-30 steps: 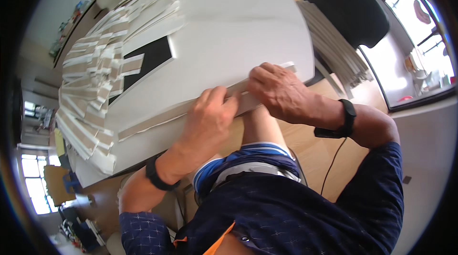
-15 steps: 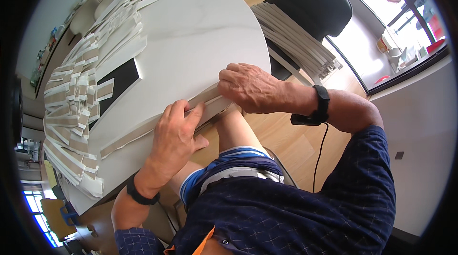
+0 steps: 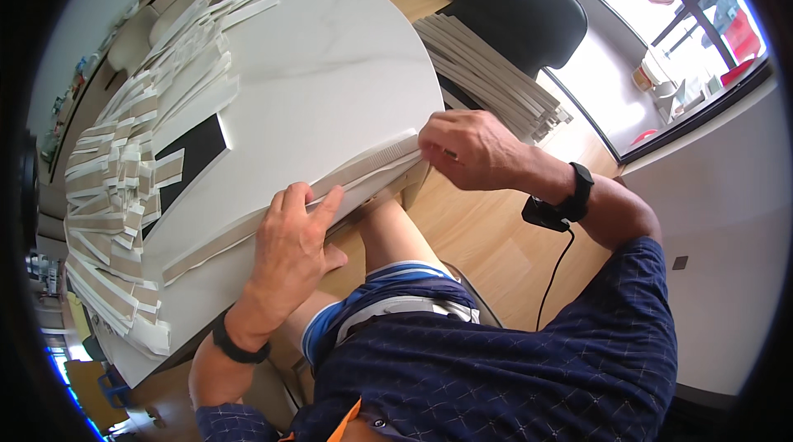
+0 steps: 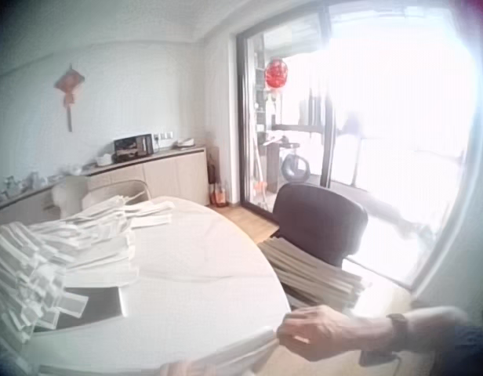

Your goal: The person folds and presses several white blind slats along a pre-creased line by hand on a white table.

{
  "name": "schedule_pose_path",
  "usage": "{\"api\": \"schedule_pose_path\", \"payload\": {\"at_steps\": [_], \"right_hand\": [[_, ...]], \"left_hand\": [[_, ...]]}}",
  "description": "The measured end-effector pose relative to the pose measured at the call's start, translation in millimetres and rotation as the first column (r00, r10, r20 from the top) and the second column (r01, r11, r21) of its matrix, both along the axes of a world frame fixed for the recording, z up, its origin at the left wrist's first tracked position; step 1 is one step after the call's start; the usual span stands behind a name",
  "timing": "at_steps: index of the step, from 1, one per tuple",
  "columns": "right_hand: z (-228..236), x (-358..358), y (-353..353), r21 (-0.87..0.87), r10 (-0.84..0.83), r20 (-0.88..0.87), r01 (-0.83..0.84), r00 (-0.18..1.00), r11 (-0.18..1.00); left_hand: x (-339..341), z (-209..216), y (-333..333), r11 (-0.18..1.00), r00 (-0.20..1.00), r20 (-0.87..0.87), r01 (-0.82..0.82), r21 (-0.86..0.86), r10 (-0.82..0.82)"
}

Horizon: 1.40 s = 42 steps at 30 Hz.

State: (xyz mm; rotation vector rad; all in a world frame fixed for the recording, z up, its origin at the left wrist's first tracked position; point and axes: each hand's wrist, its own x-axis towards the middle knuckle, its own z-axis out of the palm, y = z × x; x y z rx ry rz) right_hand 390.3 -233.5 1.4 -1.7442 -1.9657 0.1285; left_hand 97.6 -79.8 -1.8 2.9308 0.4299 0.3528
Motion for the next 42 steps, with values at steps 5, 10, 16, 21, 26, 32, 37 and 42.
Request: {"api": "schedule_pose_path", "payload": {"at_steps": [5,10,16,21,26,32,37,42], "right_hand": [[0,-3,-5,0.162,0.0,0.029,-0.005,1.0,0.987],[-12,-30,1,0.128,0.046,0.159,-0.067,0.986,0.99],[-19,-28,-4,0.122,0.081,0.254,-0.115,0.964,0.986],[-16,-34,-3,0.073,0.063,0.251,-0.084,0.966,0.994],[-1,-40,-6,0.044,0.03,0.296,-0.045,0.955,0.998],[11,-46,-1,0.04,-0.022,0.169,0.015,0.985,0.999],[-1,-82,39,0.119,0.139,0.03,-0.141,0.99,0.983],[-17,-97,54,0.063,0.186,0.192,-0.202,0.964,0.977]], "left_hand": [[-1,2,2,1.0,0.999,-0.033,0.004,-0.005,-0.004],[4,8,-1,1.0,0.997,-0.076,0.002,-0.001,-0.002],[3,10,-6,0.999,0.992,-0.129,-0.005,0.034,0.01],[-1,3,-14,0.991,0.992,-0.1,-0.062,0.116,0.073],[-27,-10,-8,0.988,0.996,0.082,-0.029,-0.153,0.042],[-39,-13,-16,0.999,0.997,0.071,0.034,0.041,-0.037],[-38,1,-11,0.985,0.988,0.156,0.02,-0.171,0.007],[-43,12,33,0.92,0.96,0.232,-0.057,-0.388,0.157]]}}
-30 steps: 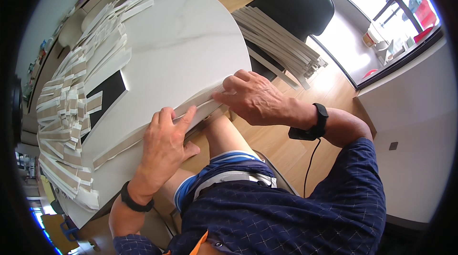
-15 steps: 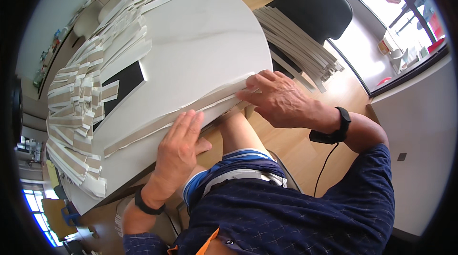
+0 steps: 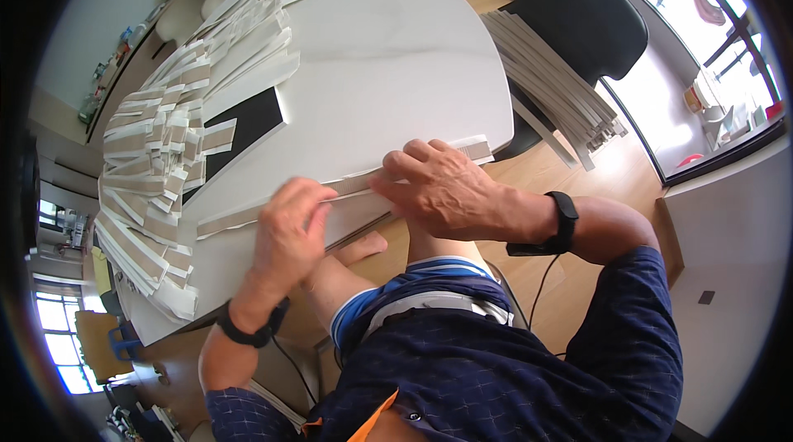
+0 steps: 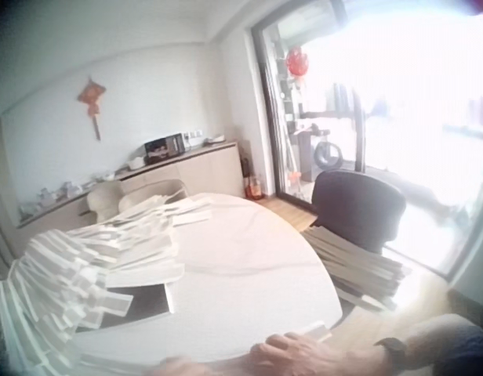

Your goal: The person folds and presses several white blind slats along a pre-creased line by hand on a white table.

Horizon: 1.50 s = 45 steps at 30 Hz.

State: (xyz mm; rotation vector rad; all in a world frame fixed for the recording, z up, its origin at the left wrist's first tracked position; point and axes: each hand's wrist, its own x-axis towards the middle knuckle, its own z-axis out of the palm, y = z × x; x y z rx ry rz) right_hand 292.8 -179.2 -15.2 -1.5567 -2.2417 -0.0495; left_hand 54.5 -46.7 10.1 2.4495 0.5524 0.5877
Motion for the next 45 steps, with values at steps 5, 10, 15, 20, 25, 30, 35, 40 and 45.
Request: {"api": "schedule_pose_path", "payload": {"at_steps": [5,10,15,20,25,30,35,40,45], "right_hand": [[2,-5,-3,-0.025,0.003,0.008,-0.003,1.0,1.0],[1,-8,-4,-0.035,-0.04,0.043,0.042,0.998,0.999],[1,-8,-5,-0.052,-0.048,0.043,0.05,0.998,0.997],[-4,-4,-5,-0.035,-0.033,0.067,0.035,0.997,0.999],[-6,-5,-5,-0.044,-0.029,0.03,0.031,0.999,0.999],[-1,-6,-6,-0.076,-0.033,0.031,0.036,0.999,0.997],[3,-7,-7,-0.085,-0.044,0.008,0.045,0.999,0.995],[4,-7,-8,-0.11,-0.041,-0.009,0.04,0.999,0.993],[1,-7,-9,-0.106,-0.04,0.0,0.039,0.999,0.994]], "left_hand": [[6,0,44,0.977,0.997,-0.068,0.044,0.208,-0.031],[15,-1,54,0.977,0.981,-0.132,0.158,0.142,-0.14],[22,2,51,0.97,0.95,-0.298,0.152,0.189,-0.091],[29,12,59,0.982,0.911,-0.41,-0.043,-0.183,-0.037],[33,14,55,0.988,0.939,-0.308,0.14,-0.071,-0.155],[37,5,58,0.933,0.915,-0.295,0.328,0.151,-0.274],[43,7,57,0.936,0.923,-0.297,0.305,0.178,-0.244],[51,15,56,0.973,0.902,-0.369,0.231,-0.026,-0.224],[54,13,55,0.911,0.868,-0.365,0.399,0.105,-0.338]]}}
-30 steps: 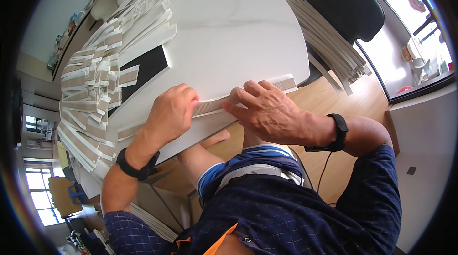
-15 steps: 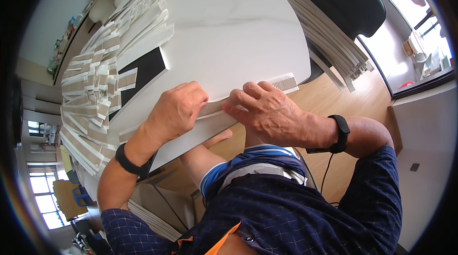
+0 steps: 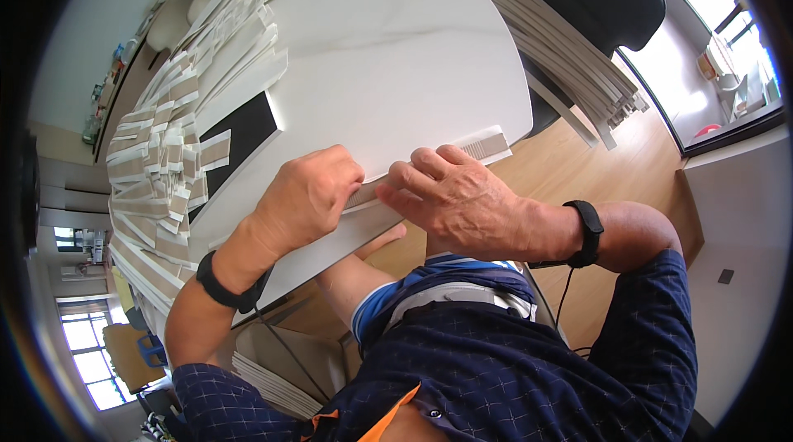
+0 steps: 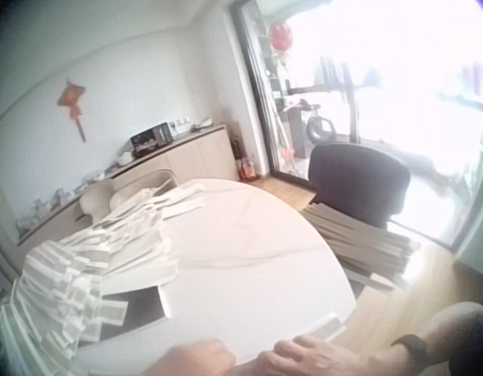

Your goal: The person folds and presses several white blind slats along a pre-creased line by hand on a white table.

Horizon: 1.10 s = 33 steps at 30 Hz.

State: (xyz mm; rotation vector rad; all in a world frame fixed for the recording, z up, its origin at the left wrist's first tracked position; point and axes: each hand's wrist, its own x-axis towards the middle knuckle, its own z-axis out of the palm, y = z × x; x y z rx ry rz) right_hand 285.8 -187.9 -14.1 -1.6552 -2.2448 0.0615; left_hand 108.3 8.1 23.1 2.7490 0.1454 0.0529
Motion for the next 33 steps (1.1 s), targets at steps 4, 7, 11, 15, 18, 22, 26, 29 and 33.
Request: {"api": "schedule_pose_path", "payload": {"at_steps": [4,7,11,15,18,22,26,29,33], "right_hand": [[1,1,0,-0.015,0.001,-0.019,-0.001,1.0,1.0],[-6,2,0,0.061,0.007,0.026,-0.008,1.0,0.998],[-5,2,0,0.058,0.012,0.032,-0.014,0.999,0.998],[-5,2,-1,0.061,0.011,0.051,-0.014,0.999,0.998],[-6,2,0,0.065,0.015,0.047,-0.018,0.999,0.998],[-7,3,-1,0.074,0.012,0.031,-0.015,0.999,0.997],[-9,1,-1,0.089,0.0,0.033,-0.003,0.999,0.996],[-7,1,-1,0.09,0.001,0.008,-0.001,1.0,0.996],[-2,2,0,-0.001,0.002,-0.062,-0.002,0.998,1.0]], "left_hand": [[2,-8,-3,0.992,1.0,-0.014,-0.005,0.129,0.007],[5,-4,-1,0.972,0.977,-0.087,-0.202,-0.121,0.192],[9,-2,0,0.973,0.979,-0.069,-0.199,-0.121,0.191],[13,1,0,0.962,0.972,-0.114,-0.223,-0.156,0.207],[15,-1,-1,0.963,0.97,-0.067,-0.241,-0.121,0.234],[18,-8,0,0.963,0.964,0.043,-0.26,-0.066,0.263],[20,8,-6,0.938,0.94,-0.133,-0.329,-0.108,0.314],[20,6,-2,0.931,0.921,-0.178,-0.36,-0.052,0.346],[0,8,16,0.903,0.901,-0.068,-0.43,0.009,0.429]]}}
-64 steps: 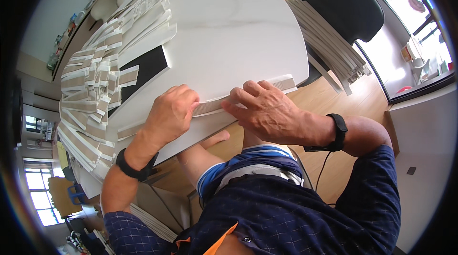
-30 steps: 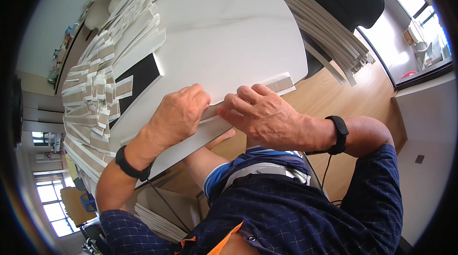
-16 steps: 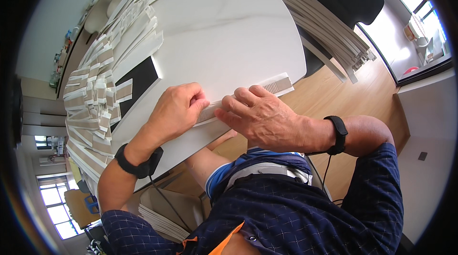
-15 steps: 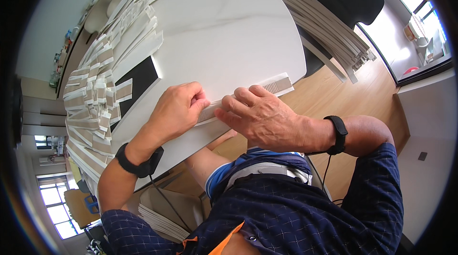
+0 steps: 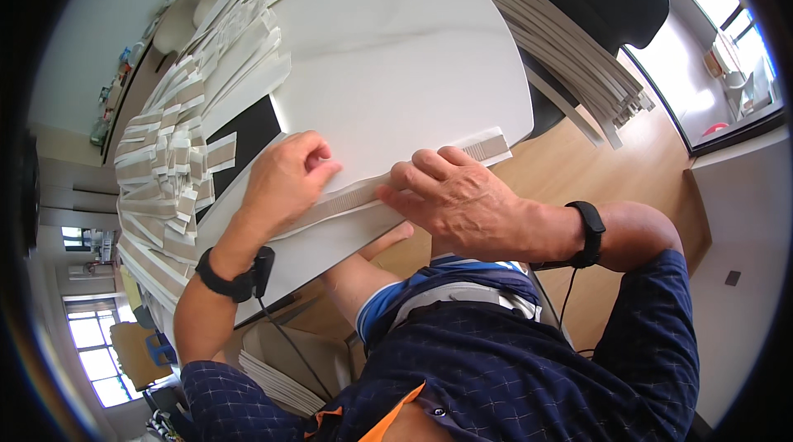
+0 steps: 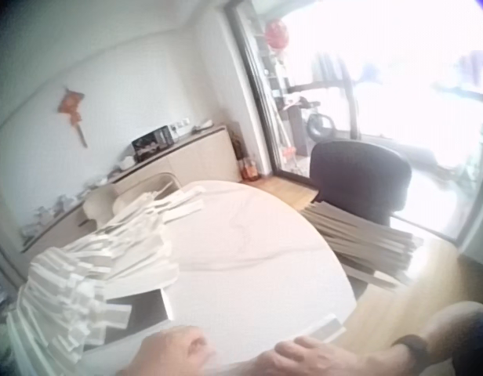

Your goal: The person folds and presses several white blind slats along a pre-creased line by hand on a white table.

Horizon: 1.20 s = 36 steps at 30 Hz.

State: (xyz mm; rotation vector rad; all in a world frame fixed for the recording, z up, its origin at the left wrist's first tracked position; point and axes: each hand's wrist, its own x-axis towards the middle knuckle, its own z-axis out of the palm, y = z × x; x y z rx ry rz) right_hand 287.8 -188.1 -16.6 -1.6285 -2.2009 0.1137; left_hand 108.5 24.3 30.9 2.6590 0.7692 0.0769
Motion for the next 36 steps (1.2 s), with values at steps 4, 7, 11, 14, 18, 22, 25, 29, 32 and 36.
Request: {"api": "schedule_pose_path", "payload": {"at_steps": [4,7,11,14,18,22,25,29,32,36], "right_hand": [[7,6,0,0.056,0.041,0.008,-0.041,0.999,0.998],[8,10,-2,0.051,0.053,0.014,-0.054,0.998,0.997],[12,5,-1,0.052,0.037,0.038,-0.039,0.999,0.998],[17,3,3,0.085,0.038,0.052,-0.043,0.998,0.995],[25,18,9,0.112,0.006,-0.201,0.016,0.98,0.994],[40,48,22,-0.016,-0.134,-0.087,0.133,0.987,0.991],[41,62,29,-0.114,-0.066,-0.103,0.054,0.993,0.992],[46,65,31,-0.19,-0.062,-0.069,0.048,0.996,0.981],[47,67,29,-0.214,-0.072,-0.069,0.056,0.995,0.975],[47,67,31,-0.31,-0.103,-0.06,0.079,0.993,0.948]], "left_hand": [[-49,19,15,0.989,0.996,0.006,-0.084,-0.121,0.085],[-95,25,30,0.972,0.972,0.024,-0.235,0.0,0.235],[-153,32,34,0.929,0.923,0.109,-0.369,-0.02,0.369],[-183,41,45,0.881,0.865,0.188,-0.472,-0.014,0.466],[-185,36,54,0.919,0.884,0.259,-0.393,-0.039,0.389],[-141,20,29,0.988,0.984,0.102,-0.14,-0.061,0.146],[-121,3,12,0.997,0.993,0.104,-0.046,-0.064,0.053],[-108,4,2,0.995,0.997,0.056,-0.045,-0.089,0.05],[-106,9,-2,0.988,0.996,0.01,-0.088,-0.131,0.09],[-104,11,-4,0.97,0.993,-0.015,-0.117,-0.215,0.116]]}}
